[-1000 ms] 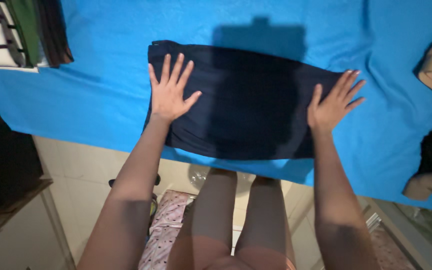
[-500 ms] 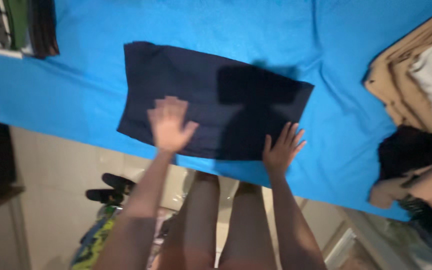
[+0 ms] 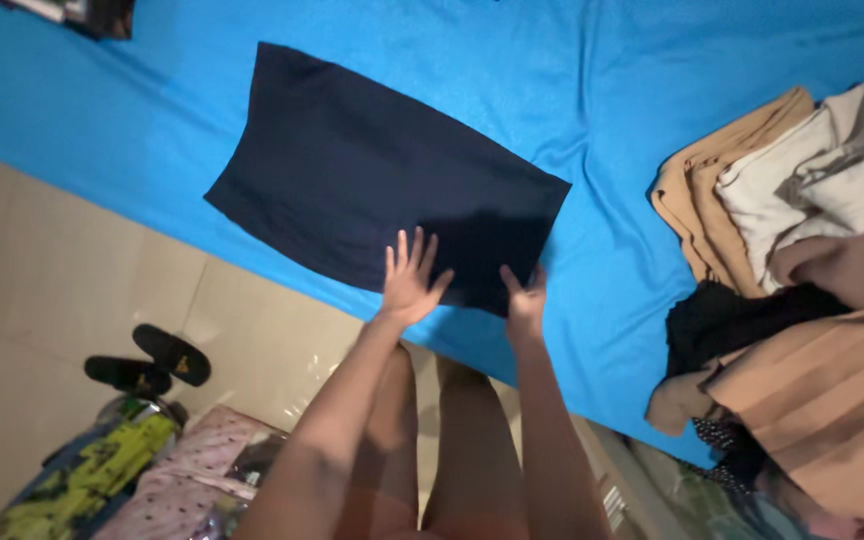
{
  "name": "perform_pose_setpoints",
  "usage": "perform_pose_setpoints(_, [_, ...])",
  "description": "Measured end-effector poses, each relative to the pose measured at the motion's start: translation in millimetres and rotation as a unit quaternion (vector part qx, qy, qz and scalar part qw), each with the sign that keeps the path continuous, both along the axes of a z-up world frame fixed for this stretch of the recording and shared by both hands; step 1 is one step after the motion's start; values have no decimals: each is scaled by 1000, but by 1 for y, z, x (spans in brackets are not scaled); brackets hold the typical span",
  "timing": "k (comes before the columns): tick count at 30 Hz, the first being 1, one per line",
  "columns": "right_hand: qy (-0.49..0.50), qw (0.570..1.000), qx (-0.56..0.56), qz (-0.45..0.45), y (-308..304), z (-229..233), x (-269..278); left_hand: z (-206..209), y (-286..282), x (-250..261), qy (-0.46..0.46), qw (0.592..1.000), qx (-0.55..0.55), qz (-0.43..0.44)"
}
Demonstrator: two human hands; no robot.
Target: The person folds several garments on a blue-covered surface. They fold a dark blue pair of pants, a white pair of shorts, a light pink pair of pants, a maroon pair of pants, and a peach-colored pair of pants. Each item is smoothed and folded into a compact rectangle and placed in a stack.
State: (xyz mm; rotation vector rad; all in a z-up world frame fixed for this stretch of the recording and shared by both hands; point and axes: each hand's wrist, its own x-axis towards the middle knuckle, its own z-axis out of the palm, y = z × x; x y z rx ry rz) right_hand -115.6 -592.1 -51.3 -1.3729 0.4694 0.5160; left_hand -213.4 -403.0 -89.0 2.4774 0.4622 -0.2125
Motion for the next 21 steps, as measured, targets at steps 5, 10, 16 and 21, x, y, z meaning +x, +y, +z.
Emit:
perform_pose_setpoints(5, [-133, 972, -117, 156, 38, 66, 12, -10, 41, 17, 7, 890, -433, 142])
perform_pose_setpoints(10, [-294, 932, -70, 201, 154, 107, -1, 64, 174, 29, 0, 571, -784, 244])
perform_pose_setpoints(16, [-214, 902, -114, 358, 327, 107, -23, 83, 312, 52, -42, 412, -907, 74])
perform_pose_setpoints(21, [-227, 898, -40, 375, 399, 85, -30, 28, 374, 76, 42, 805, -535, 251])
